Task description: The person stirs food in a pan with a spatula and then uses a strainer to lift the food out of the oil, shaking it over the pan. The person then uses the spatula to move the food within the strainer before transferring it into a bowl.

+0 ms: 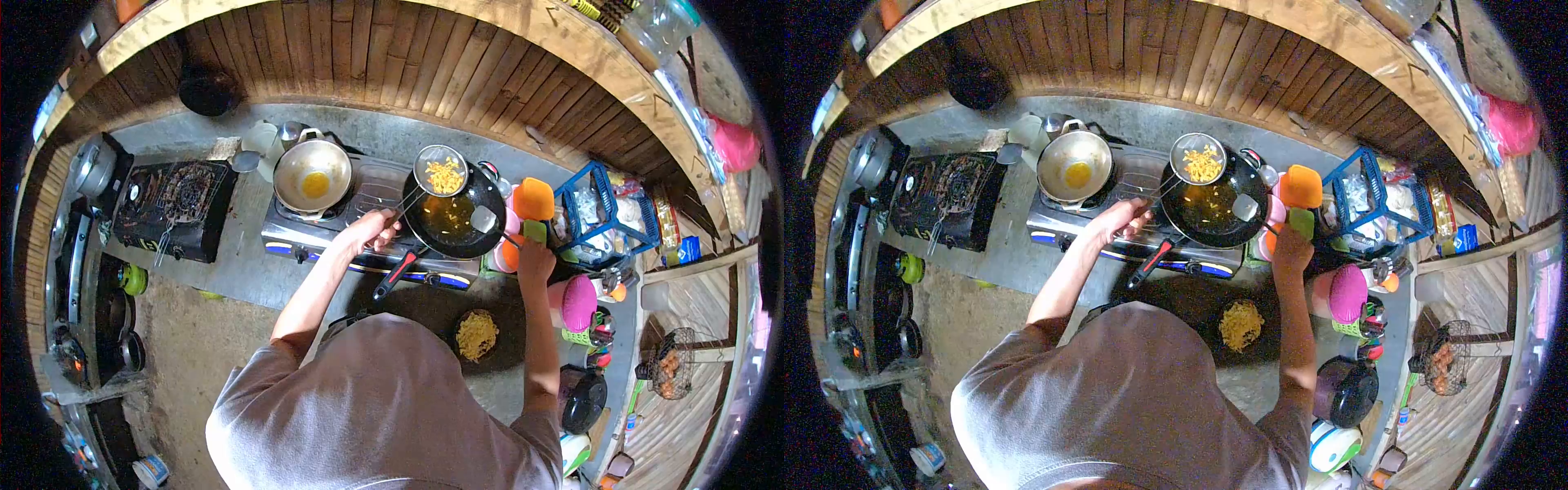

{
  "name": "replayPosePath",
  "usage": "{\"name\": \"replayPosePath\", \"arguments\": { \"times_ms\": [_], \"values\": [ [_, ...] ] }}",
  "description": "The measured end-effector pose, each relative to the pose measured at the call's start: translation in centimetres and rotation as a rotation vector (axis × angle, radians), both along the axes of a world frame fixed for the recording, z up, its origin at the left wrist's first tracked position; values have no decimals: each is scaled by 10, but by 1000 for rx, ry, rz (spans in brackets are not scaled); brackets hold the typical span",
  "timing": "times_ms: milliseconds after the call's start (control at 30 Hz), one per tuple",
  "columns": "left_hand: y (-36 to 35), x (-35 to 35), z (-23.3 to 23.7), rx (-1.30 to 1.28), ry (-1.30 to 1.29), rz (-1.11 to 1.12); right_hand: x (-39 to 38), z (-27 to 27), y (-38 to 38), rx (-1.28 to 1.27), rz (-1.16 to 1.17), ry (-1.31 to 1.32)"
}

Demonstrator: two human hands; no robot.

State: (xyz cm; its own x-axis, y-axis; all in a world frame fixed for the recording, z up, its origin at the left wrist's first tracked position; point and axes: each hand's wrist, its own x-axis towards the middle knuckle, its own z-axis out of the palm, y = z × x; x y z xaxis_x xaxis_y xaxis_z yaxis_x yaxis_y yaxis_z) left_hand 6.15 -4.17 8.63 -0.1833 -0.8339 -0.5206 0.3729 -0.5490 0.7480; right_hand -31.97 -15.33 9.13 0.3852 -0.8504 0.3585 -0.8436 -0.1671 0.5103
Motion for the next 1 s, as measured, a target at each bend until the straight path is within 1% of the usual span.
{"name": "replayPosePath", "arguments": {
  "times_ms": [100, 167, 267, 333, 367, 433, 467, 500, 567, 700, 833, 933, 1000],
  "values": [
    [0, 3, -7, 19, 55, -3, -3, -27, 10, 5, -17, -45],
    [0, 4, -7, 30, 42, 3, -3, -39, 20, 12, -14, -86],
    [-2, 7, -10, 37, 4, -10, 15, -41, 43, 16, -65, -145],
    [-4, 10, -12, 39, -26, -33, 30, -40, 56, 177, -150, -237],
    [-4, 11, -12, 42, -8, -36, 33, -40, 59, 179, -154, -239],
    [-5, 12, -11, 45, 9, -37, 43, -33, 65, 329, -166, -466],
    [-5, 12, -10, 42, -10, -39, 47, -27, 68, 375, -178, -489],
    [-5, 12, -9, 38, -28, -38, 47, -31, 69, 377, -173, -488],
    [-7, 12, -17, 34, -28, -32, 45, -41, 73, 351, -27, -541],
    [-5, 10, -13, 48, -79, -2, 56, -29, 82, 394, 28, -600],
    [-4, 14, -17, 51, -46, -17, 65, -14, 83, 431, 12, -603],
    [-5, 15, -17, 45, -77, -21, 70, -4, 75, 448, 70, -634],
    [-5, 16, -17, 35, -107, -30, 68, -2, 67, 472, 121, -703]
  ]
}}
